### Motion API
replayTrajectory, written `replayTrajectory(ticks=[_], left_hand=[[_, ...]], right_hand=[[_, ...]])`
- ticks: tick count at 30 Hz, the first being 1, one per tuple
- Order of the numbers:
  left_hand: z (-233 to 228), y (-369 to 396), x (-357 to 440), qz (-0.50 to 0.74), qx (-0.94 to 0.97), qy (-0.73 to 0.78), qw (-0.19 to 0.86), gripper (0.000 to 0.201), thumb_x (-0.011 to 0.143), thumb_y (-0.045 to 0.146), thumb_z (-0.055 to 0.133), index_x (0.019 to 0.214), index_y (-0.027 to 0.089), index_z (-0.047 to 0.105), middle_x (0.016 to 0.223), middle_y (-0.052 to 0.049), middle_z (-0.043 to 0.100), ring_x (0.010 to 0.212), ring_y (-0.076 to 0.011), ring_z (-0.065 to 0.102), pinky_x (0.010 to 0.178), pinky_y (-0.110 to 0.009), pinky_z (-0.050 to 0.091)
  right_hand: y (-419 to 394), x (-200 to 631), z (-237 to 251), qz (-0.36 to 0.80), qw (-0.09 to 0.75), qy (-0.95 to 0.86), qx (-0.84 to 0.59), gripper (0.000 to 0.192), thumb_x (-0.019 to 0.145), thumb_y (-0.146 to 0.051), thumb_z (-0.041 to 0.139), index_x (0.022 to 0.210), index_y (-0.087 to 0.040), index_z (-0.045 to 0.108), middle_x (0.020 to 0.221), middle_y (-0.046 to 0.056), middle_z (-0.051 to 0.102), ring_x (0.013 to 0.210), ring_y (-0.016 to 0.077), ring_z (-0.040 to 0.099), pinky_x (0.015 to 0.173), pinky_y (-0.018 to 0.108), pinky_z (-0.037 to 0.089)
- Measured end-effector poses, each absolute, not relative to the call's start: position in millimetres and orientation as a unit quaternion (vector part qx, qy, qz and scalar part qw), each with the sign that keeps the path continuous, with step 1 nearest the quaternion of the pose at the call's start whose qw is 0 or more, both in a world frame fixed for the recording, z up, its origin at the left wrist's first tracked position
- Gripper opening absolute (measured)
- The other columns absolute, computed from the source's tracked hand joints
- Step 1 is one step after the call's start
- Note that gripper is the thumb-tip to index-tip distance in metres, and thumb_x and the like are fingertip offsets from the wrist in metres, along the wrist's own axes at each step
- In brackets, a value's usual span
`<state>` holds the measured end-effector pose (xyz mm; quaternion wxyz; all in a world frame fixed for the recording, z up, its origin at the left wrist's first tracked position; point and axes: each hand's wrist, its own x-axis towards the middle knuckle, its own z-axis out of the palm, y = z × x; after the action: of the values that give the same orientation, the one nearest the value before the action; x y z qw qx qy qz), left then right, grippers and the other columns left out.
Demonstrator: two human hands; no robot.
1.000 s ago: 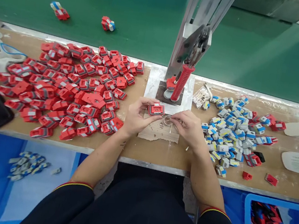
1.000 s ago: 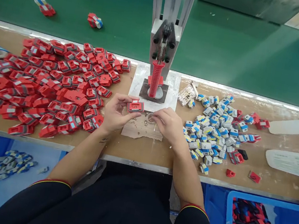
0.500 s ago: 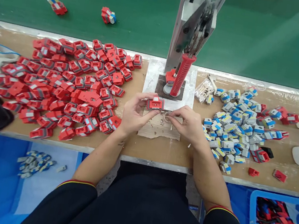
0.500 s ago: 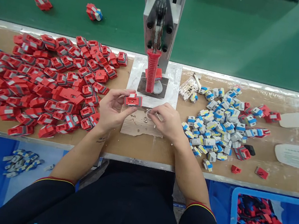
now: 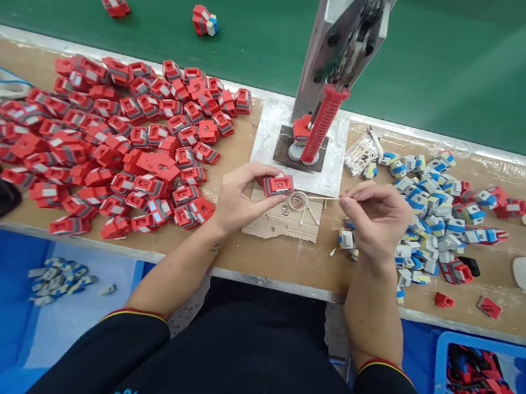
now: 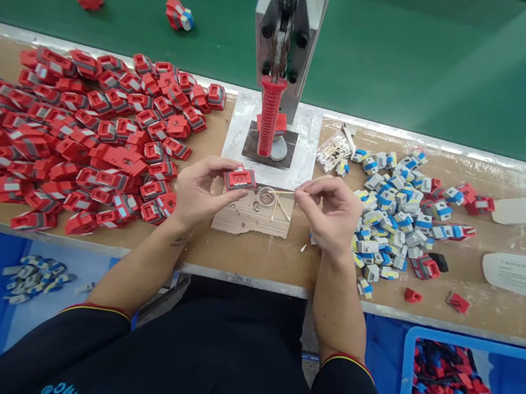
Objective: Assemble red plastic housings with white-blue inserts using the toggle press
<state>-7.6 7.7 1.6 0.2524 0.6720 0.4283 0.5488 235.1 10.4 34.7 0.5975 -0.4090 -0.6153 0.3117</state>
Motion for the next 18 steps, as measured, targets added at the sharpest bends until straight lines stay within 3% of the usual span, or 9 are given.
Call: replayTrajectory(ticks=[6, 18], left_hand=[[6.8, 2.1, -0.7, 0.546, 0.686, 0.393, 0.276, 0.035, 0.084, 0.044, 0.089, 0.106, 0.019, 0.078, 0.101, -0.008, 0.082, 0.087, -0.0186, 0.077, 0.079, -0.031, 0.063], [12.9, -0.6, 3.3, 0.552, 0.715, 0.332, 0.274, 0.032, 0.084, 0.033, 0.09, 0.111, 0.021, 0.078, 0.1, -0.008, 0.083, 0.089, -0.0191, 0.079, 0.079, -0.031, 0.063]], right_hand=[[10.5, 227.7, 35.4, 0.318, 0.661, -0.591, -0.336, 0.029, 0.083, -0.039, 0.09, 0.077, -0.026, 0.064, 0.066, -0.005, 0.066, 0.062, 0.0135, 0.066, 0.059, 0.03, 0.052], [2.3, 212.4, 37.5, 0.312, 0.632, -0.626, -0.335, 0.029, 0.087, -0.039, 0.086, 0.076, -0.026, 0.063, 0.065, -0.002, 0.069, 0.061, 0.0175, 0.066, 0.06, 0.036, 0.053]])
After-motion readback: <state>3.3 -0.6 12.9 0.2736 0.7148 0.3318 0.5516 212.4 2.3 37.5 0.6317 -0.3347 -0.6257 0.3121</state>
